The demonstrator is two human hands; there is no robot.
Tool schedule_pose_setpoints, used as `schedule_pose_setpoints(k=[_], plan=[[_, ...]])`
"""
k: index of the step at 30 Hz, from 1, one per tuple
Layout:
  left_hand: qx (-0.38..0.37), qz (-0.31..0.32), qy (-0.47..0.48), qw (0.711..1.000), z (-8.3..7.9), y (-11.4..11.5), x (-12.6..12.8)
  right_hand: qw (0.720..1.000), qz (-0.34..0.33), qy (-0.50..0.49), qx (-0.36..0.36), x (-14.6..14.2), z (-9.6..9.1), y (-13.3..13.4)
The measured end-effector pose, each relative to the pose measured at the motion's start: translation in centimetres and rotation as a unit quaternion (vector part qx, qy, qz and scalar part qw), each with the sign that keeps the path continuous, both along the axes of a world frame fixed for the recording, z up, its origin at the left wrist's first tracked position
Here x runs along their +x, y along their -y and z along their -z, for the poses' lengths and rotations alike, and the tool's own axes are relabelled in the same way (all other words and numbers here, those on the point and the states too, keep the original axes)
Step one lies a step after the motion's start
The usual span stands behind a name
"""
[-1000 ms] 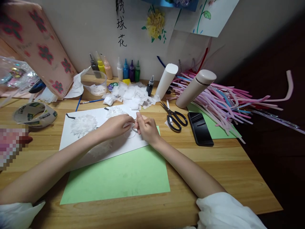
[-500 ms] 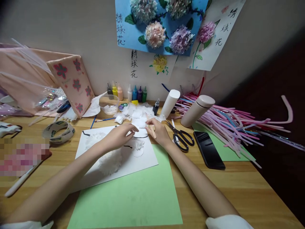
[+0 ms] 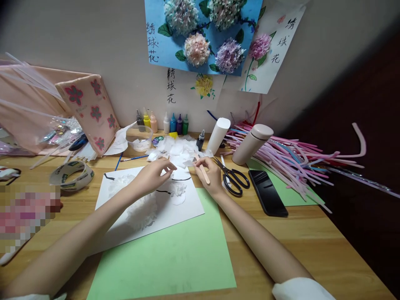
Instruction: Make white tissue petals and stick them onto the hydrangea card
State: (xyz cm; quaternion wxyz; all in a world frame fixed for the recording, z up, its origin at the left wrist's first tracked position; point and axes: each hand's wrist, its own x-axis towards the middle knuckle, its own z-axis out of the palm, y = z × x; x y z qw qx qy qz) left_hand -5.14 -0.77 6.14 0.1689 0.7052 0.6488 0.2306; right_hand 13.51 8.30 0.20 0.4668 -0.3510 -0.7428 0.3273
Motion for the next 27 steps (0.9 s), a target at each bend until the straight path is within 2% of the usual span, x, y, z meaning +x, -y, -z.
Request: schedule_pose_setpoints(k=[3, 5, 7, 9, 11, 15, 20, 23, 27], plan=[[0.001, -0.013, 0.007, 1.000, 0.7, 0.0, 1.0, 0.994, -0.021, -0.067, -0.089, 1.3, 0.1, 1.1], [-0.001, -0.015, 0.009, 1.000, 1.1, 0.1, 1.6, 0.982, -0.059, -0.083, -0.157, 2.2, 0.4, 1.8], [-0.010, -0.006, 0.003, 1.000, 1.4, 0.2, 2.0, 0.964, -0.119, -0.071, -0.227, 3.1, 0.7, 2.4], [-0.018, 0.007, -0.007, 1.000, 1.6, 0.3, 2.2, 0.949, -0.172, -0.033, -0.261, 3.6, 1.0, 3.0], [-0.024, 0.017, -0.018, 0.999, 1.8, 0.3, 2.2, 0.952, -0.181, 0.001, -0.247, 3.7, 1.4, 3.4], [-0.037, 0.024, -0.034, 0.998, 1.9, 0.3, 2.0, 0.969, -0.149, 0.040, -0.191, 3.0, 1.9, 3.8], [-0.037, 0.031, -0.038, 0.998, 1.7, 0.4, 2.1, 0.977, -0.132, 0.062, -0.154, 2.0, 2.0, 3.9], [-0.034, 0.034, -0.041, 0.998, 1.8, 0.3, 2.1, 0.977, -0.136, 0.046, -0.157, 1.9, 1.7, 4.0], [-0.031, 0.037, -0.043, 0.998, 2.3, 0.2, 2.3, 0.982, -0.096, -0.044, -0.154, 3.1, 1.7, 4.1]])
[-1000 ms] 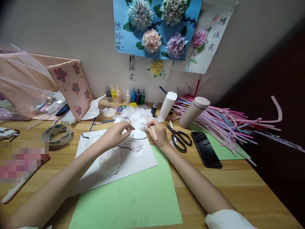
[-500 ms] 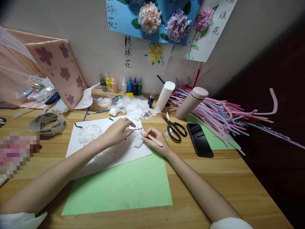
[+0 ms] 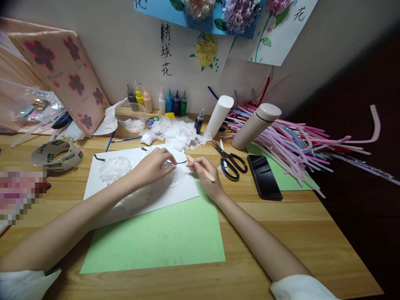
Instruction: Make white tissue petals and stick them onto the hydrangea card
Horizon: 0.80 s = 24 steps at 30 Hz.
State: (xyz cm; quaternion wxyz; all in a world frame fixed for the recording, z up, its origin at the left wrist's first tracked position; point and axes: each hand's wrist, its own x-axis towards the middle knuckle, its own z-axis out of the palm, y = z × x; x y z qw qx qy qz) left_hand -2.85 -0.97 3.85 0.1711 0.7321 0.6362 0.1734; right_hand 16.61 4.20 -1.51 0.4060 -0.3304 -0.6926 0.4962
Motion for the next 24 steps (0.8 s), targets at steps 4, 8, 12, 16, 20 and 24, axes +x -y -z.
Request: schedule_pose_setpoints(k=[4, 8, 12, 16, 20, 24], plan=[[0.025, 0.017, -0.007, 1.000, 0.6, 0.0, 0.7, 0.998, -0.022, -0.050, -0.001, 1.5, 0.5, 0.2], [0.042, 0.049, -0.023, 0.998, 1.2, -0.1, 1.2, 0.998, -0.062, -0.021, -0.023, 1.6, 0.6, 0.6], [0.038, 0.049, -0.021, 0.998, 1.7, -0.5, 1.3, 0.998, -0.064, -0.006, -0.017, 1.3, 0.4, 0.6], [0.030, 0.039, -0.008, 0.999, 1.9, -0.9, 1.2, 0.998, -0.058, 0.006, -0.023, 1.2, 0.4, 0.5], [0.022, 0.035, -0.010, 0.999, 1.8, -1.0, 1.3, 0.998, -0.053, 0.023, -0.018, 1.1, 0.3, 0.4], [0.010, 0.038, -0.018, 0.999, 1.4, -0.9, 1.4, 0.997, -0.060, 0.039, -0.020, 1.0, 0.1, 0.4]])
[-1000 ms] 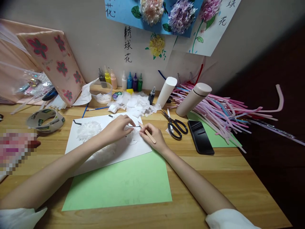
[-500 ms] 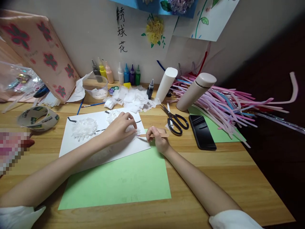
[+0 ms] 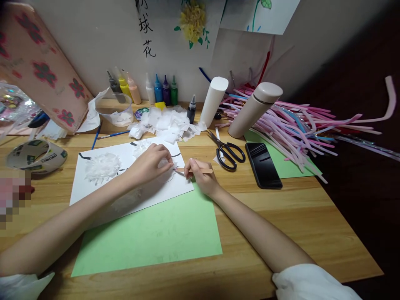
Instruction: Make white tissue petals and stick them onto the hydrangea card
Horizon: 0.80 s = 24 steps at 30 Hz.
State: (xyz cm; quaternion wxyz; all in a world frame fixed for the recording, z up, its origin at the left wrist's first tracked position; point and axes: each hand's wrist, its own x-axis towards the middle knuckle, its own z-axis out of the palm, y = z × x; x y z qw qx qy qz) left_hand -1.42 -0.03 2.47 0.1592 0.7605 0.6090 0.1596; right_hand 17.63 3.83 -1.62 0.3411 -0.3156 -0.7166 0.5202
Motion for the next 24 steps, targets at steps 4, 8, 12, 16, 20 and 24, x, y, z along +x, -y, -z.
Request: schedule_pose_setpoints(k=[4, 8, 12, 16, 20, 24], plan=[[-0.013, -0.033, -0.031, 0.999, -0.7, 0.0, -0.7, 1.000, -0.004, 0.003, -0.012, -0.1, 0.0, 0.0], [-0.045, -0.048, -0.093, 0.994, -1.5, 0.3, -2.3, 1.000, -0.004, 0.003, -0.015, -0.2, 0.2, 0.0], [-0.116, -0.040, -0.133, 0.983, -2.0, 0.8, -2.9, 1.000, -0.006, -0.006, -0.015, -0.3, 0.1, -0.1], [-0.109, -0.044, -0.163, 0.980, -2.2, 1.1, -2.2, 1.000, -0.006, -0.012, -0.021, -0.4, 0.1, -0.1], [-0.101, -0.032, -0.198, 0.974, -2.8, 1.4, -1.3, 1.000, -0.011, 0.002, -0.028, -0.6, 0.3, -0.1], [-0.112, -0.025, -0.209, 0.971, -3.3, 1.5, -1.1, 1.000, -0.013, 0.023, -0.002, -1.1, 0.1, -0.4]])
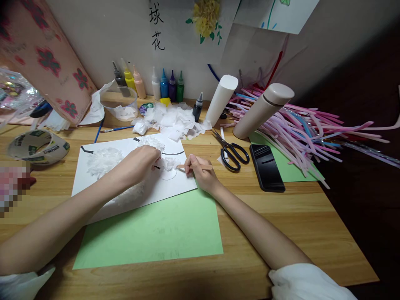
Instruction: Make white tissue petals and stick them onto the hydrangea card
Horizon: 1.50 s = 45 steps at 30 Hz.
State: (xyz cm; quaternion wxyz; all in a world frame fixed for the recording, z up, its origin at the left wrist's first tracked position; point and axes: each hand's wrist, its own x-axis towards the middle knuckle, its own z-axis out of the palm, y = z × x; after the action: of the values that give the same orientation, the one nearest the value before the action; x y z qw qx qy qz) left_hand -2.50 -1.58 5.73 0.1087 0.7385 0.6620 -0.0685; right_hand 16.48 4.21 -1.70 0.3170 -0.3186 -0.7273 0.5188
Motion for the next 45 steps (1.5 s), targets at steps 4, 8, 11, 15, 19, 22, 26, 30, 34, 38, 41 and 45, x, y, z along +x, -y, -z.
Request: schedule_pose_setpoints(k=[4, 8, 11, 15, 19, 22, 26, 30, 34, 38, 41, 45], plan=[[0.003, -0.002, 0.015, 1.000, 0.1, 0.0, -0.1, 0.999, -0.027, 0.017, -0.008, -1.5, -1.3, -1.0], [-0.001, -0.004, 0.017, 1.000, 0.0, 0.0, 0.0, 0.996, -0.064, 0.053, -0.012, -2.8, -2.9, -2.1], [-0.003, -0.004, 0.011, 1.000, -0.2, 0.0, 0.1, 0.993, -0.096, 0.074, 0.010, -2.7, -3.6, -2.4], [-0.001, -0.001, 0.009, 1.000, 0.0, 0.0, 0.0, 0.994, -0.081, 0.069, 0.030, -1.8, -3.8, -2.2], [0.000, -0.001, 0.009, 1.000, 0.1, 0.0, -0.2, 0.996, -0.059, 0.060, 0.040, -1.1, -3.4, -2.0], [0.000, -0.004, 0.015, 1.000, 0.2, -0.1, -0.4, 0.995, -0.062, 0.066, 0.040, -1.2, -3.0, -1.9], [0.011, -0.001, 0.024, 1.000, 0.5, -0.1, -0.7, 0.994, -0.074, 0.070, 0.044, -1.6, -2.7, -1.6], [0.015, -0.002, 0.045, 0.999, 0.7, -0.2, -0.9, 0.989, -0.100, 0.090, 0.061, -2.4, -3.4, -1.8], [0.007, -0.009, 0.032, 0.999, 0.4, -0.3, -0.9, 0.963, -0.170, 0.180, 0.104, -4.1, -5.5, -2.7], [0.005, -0.023, 0.049, 0.999, 0.4, -0.4, -1.3, 0.932, -0.242, 0.249, 0.106, -5.9, -7.6, -3.4], [0.005, -0.026, 0.061, 0.998, 0.4, -0.3, -1.7, 0.927, -0.261, 0.251, 0.100, -6.0, -8.0, -3.3], [0.011, -0.021, 0.038, 0.999, 0.1, 0.1, -1.5, 0.958, -0.216, 0.176, 0.061, -3.9, -7.5, -3.4]])
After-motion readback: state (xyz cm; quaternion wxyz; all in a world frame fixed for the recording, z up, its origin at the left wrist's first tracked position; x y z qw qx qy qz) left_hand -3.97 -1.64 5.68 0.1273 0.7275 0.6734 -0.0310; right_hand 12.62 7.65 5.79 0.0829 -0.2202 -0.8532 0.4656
